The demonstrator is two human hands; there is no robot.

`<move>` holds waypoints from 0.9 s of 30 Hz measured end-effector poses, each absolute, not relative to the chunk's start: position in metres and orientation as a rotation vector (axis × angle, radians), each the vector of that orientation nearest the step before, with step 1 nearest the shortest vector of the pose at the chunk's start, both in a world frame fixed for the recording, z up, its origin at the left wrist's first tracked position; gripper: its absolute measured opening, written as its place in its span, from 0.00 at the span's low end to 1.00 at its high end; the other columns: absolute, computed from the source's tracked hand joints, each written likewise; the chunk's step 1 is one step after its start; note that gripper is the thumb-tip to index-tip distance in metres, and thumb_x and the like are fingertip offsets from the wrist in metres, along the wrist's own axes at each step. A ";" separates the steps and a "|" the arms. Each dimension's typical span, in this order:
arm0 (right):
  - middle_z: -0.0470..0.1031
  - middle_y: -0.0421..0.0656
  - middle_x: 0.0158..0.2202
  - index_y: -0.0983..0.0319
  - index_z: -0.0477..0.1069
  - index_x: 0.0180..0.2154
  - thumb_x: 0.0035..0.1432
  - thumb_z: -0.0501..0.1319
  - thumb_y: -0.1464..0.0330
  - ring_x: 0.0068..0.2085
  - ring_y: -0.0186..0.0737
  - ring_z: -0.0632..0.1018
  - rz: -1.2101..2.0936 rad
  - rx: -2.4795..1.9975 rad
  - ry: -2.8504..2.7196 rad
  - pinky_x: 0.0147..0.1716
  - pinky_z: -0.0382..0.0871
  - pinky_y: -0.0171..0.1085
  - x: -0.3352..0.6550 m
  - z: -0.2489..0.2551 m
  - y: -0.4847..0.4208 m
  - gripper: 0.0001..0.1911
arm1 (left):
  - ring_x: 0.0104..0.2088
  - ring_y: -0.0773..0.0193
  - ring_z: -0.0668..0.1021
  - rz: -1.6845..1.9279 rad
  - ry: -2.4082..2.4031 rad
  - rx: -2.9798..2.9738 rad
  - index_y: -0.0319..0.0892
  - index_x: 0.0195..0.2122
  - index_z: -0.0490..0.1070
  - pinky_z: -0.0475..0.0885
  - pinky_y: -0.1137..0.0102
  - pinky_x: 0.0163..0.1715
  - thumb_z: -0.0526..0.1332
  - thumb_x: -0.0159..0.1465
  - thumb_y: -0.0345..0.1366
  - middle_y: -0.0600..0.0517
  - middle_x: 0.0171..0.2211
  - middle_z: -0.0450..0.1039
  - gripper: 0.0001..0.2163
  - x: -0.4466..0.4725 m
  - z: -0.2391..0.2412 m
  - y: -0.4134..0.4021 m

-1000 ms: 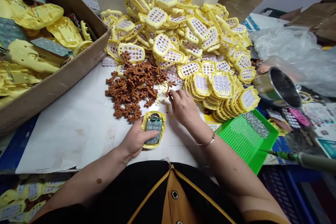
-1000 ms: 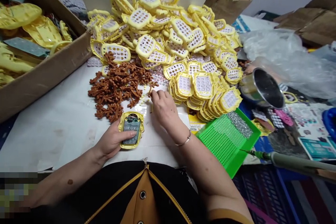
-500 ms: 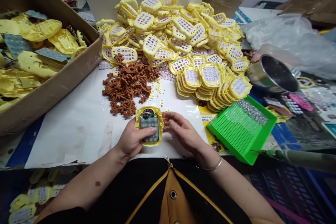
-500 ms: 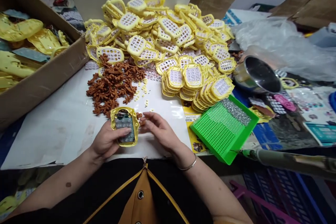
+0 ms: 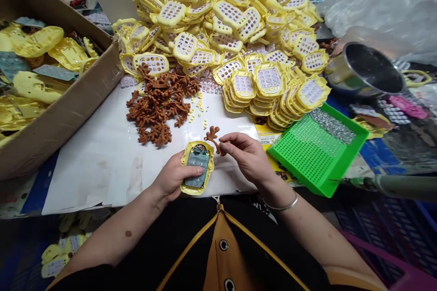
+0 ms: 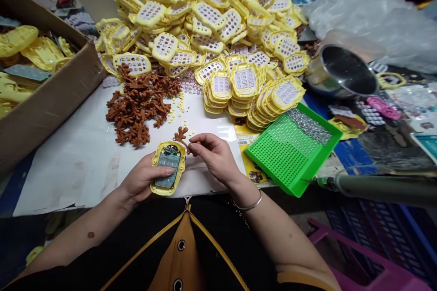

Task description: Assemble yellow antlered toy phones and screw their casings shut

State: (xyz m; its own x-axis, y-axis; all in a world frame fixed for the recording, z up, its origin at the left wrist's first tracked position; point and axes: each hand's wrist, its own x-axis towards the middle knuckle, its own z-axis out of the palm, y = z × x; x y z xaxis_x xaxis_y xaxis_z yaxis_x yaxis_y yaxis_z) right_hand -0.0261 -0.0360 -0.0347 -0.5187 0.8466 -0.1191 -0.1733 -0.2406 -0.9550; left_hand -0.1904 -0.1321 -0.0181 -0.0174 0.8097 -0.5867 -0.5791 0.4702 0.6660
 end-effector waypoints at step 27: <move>0.77 0.40 0.37 0.59 0.71 0.47 0.51 0.68 0.65 0.31 0.29 0.76 2.182 -0.616 -1.479 0.28 0.72 0.31 -0.022 -0.033 -0.011 0.20 | 0.28 0.67 0.75 0.850 1.037 0.452 0.36 0.36 0.74 0.68 0.73 0.29 0.71 0.44 0.28 0.51 0.29 0.75 0.17 -0.191 -0.023 -0.124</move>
State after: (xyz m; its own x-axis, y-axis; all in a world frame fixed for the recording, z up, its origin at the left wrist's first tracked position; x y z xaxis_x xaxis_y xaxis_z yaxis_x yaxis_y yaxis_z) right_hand -0.0225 -0.0109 -0.0327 -0.8083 0.5764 -0.1200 -0.1022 -0.3381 -0.9355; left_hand -0.1910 -0.1242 -0.0230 0.2410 0.7913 -0.5619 -0.3955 0.6088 0.6877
